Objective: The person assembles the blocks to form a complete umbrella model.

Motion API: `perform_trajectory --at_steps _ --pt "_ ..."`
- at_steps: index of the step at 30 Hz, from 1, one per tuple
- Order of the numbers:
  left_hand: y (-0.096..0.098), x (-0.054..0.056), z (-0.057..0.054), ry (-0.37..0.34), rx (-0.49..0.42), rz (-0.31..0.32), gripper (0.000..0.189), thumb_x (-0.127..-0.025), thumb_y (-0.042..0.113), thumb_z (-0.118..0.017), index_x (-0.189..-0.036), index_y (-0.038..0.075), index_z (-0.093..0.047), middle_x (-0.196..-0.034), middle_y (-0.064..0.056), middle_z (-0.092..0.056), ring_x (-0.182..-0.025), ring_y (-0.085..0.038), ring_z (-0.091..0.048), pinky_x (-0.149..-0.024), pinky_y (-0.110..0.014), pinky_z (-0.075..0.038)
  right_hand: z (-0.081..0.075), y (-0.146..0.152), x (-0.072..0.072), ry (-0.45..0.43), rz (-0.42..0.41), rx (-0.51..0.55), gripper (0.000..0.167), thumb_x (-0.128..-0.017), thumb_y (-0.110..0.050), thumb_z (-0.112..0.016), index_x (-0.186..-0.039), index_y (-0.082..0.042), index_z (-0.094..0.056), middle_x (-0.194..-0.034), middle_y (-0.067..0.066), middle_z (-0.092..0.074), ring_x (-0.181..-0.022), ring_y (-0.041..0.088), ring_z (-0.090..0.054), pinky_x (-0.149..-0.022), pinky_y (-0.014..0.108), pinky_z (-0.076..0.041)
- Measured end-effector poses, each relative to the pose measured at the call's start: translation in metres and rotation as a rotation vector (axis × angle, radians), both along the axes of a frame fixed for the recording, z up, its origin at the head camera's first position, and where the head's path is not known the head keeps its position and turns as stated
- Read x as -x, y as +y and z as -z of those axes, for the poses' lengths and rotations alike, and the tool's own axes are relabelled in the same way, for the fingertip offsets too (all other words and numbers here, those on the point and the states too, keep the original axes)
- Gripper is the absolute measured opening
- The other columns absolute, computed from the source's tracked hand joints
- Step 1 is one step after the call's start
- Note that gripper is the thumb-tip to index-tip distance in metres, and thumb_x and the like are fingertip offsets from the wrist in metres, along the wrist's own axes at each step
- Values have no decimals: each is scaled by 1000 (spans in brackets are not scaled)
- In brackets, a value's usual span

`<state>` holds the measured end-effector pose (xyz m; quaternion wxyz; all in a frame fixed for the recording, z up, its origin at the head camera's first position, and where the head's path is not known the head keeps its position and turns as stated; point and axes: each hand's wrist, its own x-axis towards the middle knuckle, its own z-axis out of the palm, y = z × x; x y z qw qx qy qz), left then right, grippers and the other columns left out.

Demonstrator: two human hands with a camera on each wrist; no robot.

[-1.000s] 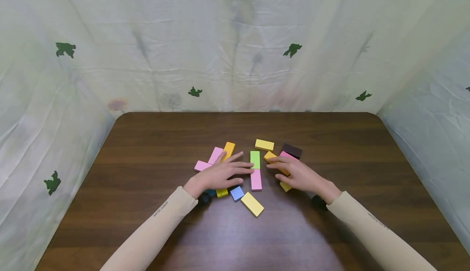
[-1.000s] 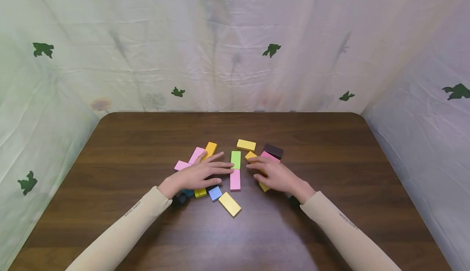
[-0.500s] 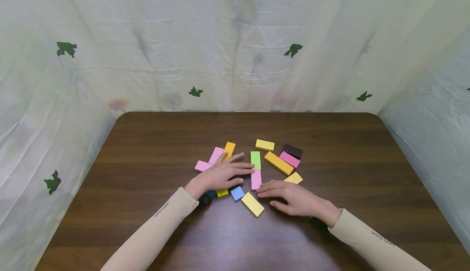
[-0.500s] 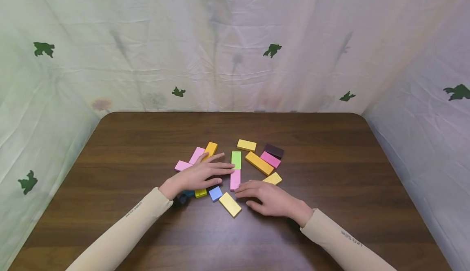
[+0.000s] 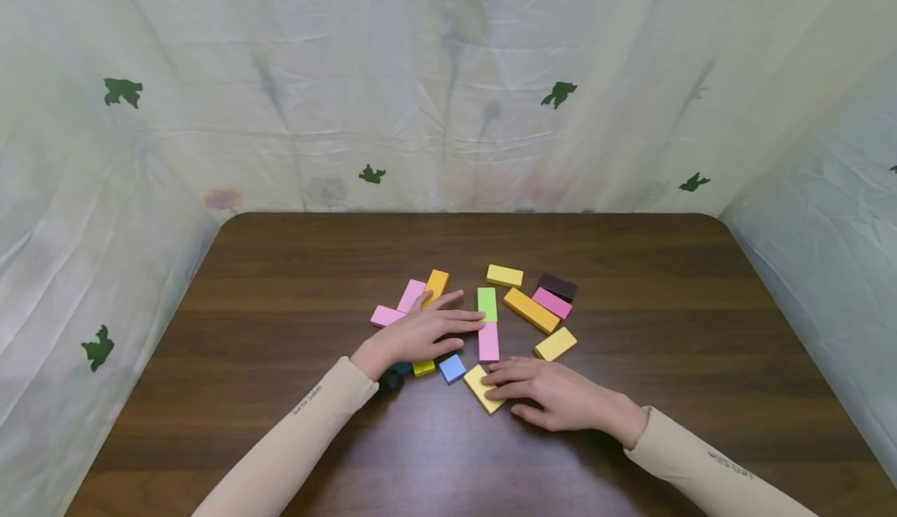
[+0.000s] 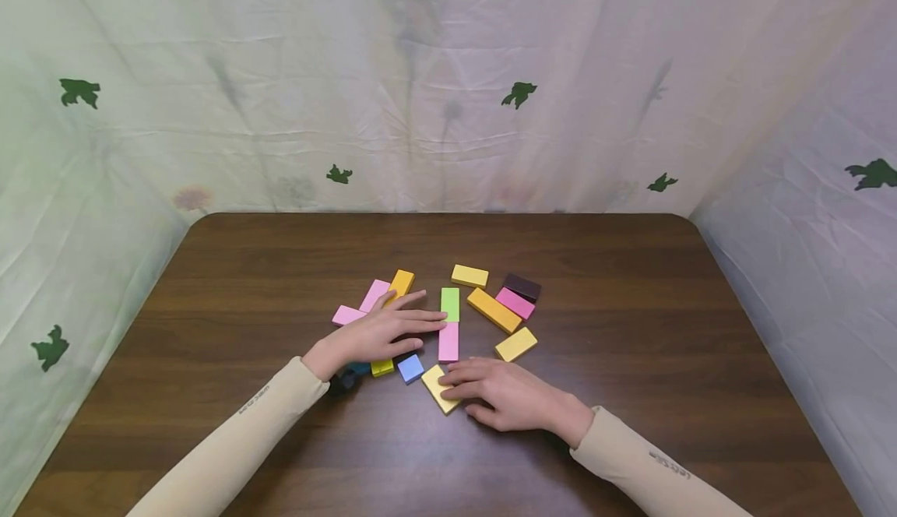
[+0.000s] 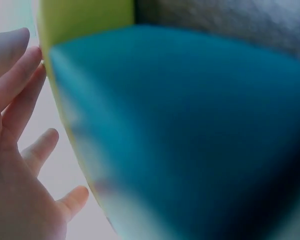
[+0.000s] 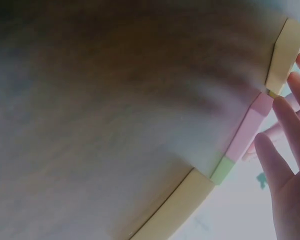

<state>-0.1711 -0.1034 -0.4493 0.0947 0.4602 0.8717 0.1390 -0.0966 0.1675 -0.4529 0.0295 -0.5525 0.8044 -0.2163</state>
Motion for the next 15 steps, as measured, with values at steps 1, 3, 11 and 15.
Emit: perform_trajectory --at_steps 1,3,11,15 --pt "0 0 0 0 -1 -1 44 -100 30 -50 -143 25 -47 -147 11 -41 -143 -29 -17 -105 -66 -11 0 0 -1 0 5 -4 34 -87 -12 -67 -122 -10 -67 -130 0 -58 -127 21 -47 -103 38 -38" --pt "0 0 -1 -3 3 -4 44 -100 31 -50 -143 26 -47 -147 12 -41 -143 -28 -17 -105 -66 -11 -1 1 -2 2 17 -16 34 -88 -13 -67 -121 -11 -67 -130 0 -58 -127 21 -48 -103 38 -38" --pt "1 -2 0 -22 11 -18 45 -100 30 -50 -144 26 -46 -147 12 -40 -143 -27 -16 -106 -65 -11 -2 3 -5 25 69 -44 34 -87 -17 -69 -120 -15 -68 -125 0 -57 -122 18 -49 -99 37 -42" --pt "1 -2 1 -25 16 -21 45 -100 31 -50 -144 26 -45 -147 12 -40 -143 -27 -16 -106 -65 -12 -1 3 -6 19 79 -34 34 -87 -17 -69 -120 -14 -68 -130 1 -55 -126 20 -47 -100 39 -41"
